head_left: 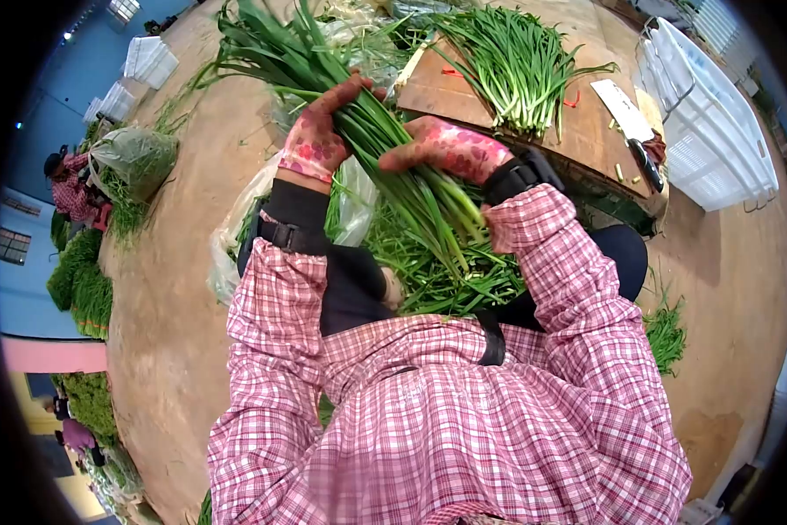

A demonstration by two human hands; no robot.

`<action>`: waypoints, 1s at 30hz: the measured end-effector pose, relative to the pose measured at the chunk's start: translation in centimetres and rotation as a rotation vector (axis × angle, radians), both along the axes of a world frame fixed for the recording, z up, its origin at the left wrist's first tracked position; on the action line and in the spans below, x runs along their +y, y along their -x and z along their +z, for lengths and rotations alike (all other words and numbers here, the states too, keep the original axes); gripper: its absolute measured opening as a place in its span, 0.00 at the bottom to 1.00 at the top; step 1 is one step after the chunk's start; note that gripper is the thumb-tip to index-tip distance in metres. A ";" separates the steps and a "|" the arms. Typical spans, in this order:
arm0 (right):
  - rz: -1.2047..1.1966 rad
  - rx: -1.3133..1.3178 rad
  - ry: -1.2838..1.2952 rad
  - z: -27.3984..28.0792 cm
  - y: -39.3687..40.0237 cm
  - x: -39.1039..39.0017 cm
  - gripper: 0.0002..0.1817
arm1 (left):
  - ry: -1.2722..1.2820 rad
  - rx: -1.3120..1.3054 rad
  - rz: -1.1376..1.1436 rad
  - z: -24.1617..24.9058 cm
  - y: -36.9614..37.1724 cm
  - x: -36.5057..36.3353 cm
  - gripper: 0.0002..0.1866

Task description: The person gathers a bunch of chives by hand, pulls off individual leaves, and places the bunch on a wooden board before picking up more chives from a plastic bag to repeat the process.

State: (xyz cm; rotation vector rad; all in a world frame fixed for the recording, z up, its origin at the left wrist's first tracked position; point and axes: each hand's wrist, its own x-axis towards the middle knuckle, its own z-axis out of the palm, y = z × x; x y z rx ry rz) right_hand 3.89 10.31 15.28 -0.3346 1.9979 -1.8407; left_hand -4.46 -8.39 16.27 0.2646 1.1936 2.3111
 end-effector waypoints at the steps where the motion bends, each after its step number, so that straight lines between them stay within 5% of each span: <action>1: -0.017 -0.030 -0.005 0.0 -0.3 0.3 0.27 | -0.022 -0.026 -0.023 -1.3 2.0 -0.8 0.10; 3: -0.183 0.245 -0.361 -1.2 -0.1 3.7 0.27 | -0.033 -0.132 0.180 -3.2 4.8 -2.4 0.09; 5: -0.590 0.299 -0.398 -2.0 -0.9 6.4 0.25 | -0.046 -0.194 0.335 -4.0 6.2 -3.9 0.06; 7: -0.621 0.270 -0.223 -0.5 -3.9 5.3 0.28 | -0.092 -0.273 0.456 -4.5 7.1 -4.1 0.06; 9: -0.562 0.133 -0.465 -0.5 -4.7 2.0 0.29 | -0.082 -0.247 0.414 -4.8 6.9 -4.4 0.06; 11: -0.610 0.352 -0.711 -2.2 -4.4 -0.5 0.26 | -0.069 -0.227 0.404 -4.6 6.7 -4.2 0.06; 18: -0.586 0.177 -0.250 -5.7 -3.3 1.8 0.24 | -0.024 -0.243 0.508 -4.6 6.4 -5.2 0.08; 21: -0.640 0.341 -0.519 -4.5 -4.0 -0.4 0.23 | -0.028 -0.274 0.532 -5.0 6.3 -5.0 0.10; 25: -0.725 0.549 -0.723 -6.1 -3.7 0.3 0.11 | 0.251 0.268 0.530 -9.8 8.6 -6.8 0.10; 27: -0.892 0.679 -0.898 -7.8 -4.1 3.8 0.09 | 0.163 0.141 0.566 -9.3 8.7 -7.4 0.10; 29: -0.809 0.442 -1.236 -7.9 -5.3 7.9 0.09 | -0.064 -0.167 0.606 -7.9 8.5 -7.8 0.09; 30: -0.824 0.541 -1.107 -7.6 -5.8 7.2 0.10 | -0.010 -0.170 0.649 -7.1 7.8 -7.4 0.08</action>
